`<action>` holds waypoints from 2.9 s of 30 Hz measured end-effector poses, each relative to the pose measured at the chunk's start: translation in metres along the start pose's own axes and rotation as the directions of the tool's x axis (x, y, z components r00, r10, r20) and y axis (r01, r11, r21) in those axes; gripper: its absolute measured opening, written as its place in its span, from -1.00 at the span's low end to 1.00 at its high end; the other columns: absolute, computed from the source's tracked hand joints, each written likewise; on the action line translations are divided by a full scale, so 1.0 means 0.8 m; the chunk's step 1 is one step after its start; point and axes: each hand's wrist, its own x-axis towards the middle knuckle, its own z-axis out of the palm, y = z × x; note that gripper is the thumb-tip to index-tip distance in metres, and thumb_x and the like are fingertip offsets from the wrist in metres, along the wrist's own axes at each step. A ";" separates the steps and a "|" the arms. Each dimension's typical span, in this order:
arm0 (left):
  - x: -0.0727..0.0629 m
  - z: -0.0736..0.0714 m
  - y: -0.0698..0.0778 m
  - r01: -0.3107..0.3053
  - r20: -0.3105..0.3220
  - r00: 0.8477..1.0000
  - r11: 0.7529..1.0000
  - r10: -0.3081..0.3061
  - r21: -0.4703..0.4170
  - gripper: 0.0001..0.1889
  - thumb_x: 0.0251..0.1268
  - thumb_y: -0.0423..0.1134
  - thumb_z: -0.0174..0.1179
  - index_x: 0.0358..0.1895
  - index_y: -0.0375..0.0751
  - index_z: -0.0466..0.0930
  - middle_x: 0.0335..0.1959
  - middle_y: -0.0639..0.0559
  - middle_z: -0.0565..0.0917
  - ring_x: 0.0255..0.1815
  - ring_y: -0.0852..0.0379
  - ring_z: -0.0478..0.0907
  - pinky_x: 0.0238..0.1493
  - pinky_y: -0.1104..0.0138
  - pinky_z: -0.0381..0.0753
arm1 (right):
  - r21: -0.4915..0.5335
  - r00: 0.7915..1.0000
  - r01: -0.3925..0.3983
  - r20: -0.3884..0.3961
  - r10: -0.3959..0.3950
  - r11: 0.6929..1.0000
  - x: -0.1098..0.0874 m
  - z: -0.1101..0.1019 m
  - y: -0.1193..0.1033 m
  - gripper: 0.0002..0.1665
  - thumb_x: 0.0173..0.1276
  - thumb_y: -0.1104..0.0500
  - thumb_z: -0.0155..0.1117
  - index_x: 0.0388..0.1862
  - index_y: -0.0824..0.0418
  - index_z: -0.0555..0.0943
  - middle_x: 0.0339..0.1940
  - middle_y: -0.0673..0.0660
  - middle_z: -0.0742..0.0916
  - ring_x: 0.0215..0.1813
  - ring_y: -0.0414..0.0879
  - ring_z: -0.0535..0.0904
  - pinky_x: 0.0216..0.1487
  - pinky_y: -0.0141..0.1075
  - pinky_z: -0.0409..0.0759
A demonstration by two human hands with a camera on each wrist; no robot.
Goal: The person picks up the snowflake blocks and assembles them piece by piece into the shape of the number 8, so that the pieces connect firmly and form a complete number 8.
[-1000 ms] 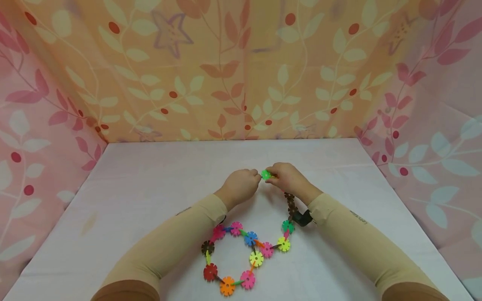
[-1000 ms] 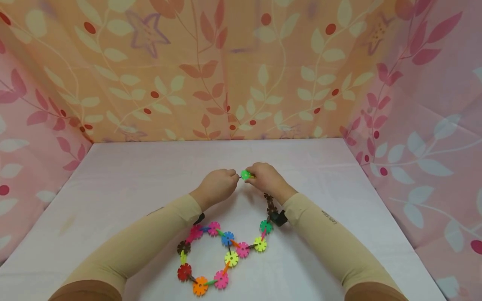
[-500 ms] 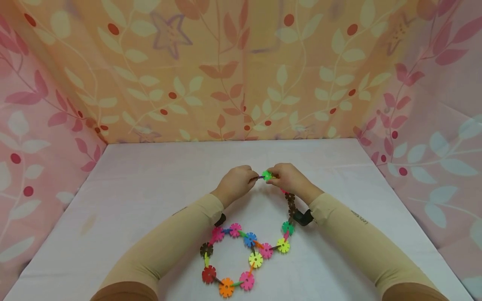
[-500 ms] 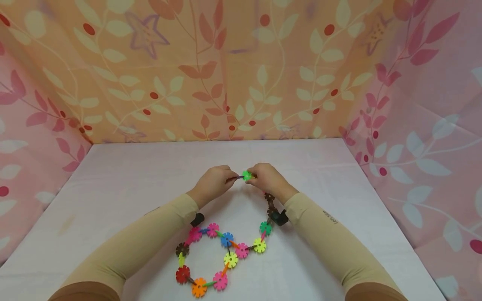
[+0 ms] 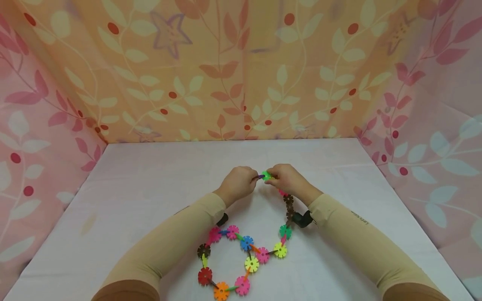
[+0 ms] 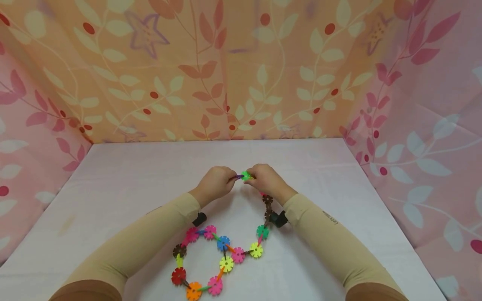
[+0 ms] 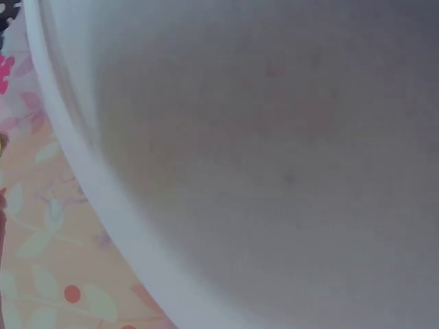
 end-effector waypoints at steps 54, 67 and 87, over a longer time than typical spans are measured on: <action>-0.055 -0.035 0.005 -0.449 0.629 0.759 0.834 0.167 0.321 -0.70 0.19 -0.12 0.21 0.01 0.16 0.52 -0.23 0.16 0.61 -0.26 0.14 0.41 -0.31 0.32 0.40 | -0.224 0.846 0.355 0.490 -0.210 0.908 -0.016 0.012 -0.028 -0.79 0.11 0.23 0.34 -0.23 0.12 0.61 -0.32 -0.06 0.61 -0.26 -0.17 0.49 -0.07 -0.28 0.49; -0.069 -0.041 0.005 0.004 0.436 0.897 0.990 -0.067 0.142 -0.78 0.17 -0.25 0.17 -0.09 -0.06 0.53 -0.21 0.04 0.55 -0.18 0.09 0.45 -0.17 0.26 0.50 | -0.138 0.825 0.402 0.484 -0.293 0.905 -0.029 0.030 -0.037 -0.69 0.09 0.28 0.33 -0.15 0.06 0.66 -0.26 -0.02 0.62 -0.26 -0.21 0.47 -0.09 -0.32 0.48; -0.107 -0.024 0.018 0.688 0.725 0.616 0.659 -0.309 -0.303 -0.80 0.08 -0.26 0.28 -0.64 -0.20 0.60 -0.71 0.04 0.57 -0.61 0.21 0.43 -0.52 0.40 0.41 | -0.211 0.773 0.605 0.389 -0.502 0.768 -0.031 0.034 -0.054 -0.90 0.13 0.09 0.34 -0.39 0.05 0.74 -0.37 -0.10 0.63 -0.25 -0.26 0.54 -0.17 -0.46 0.50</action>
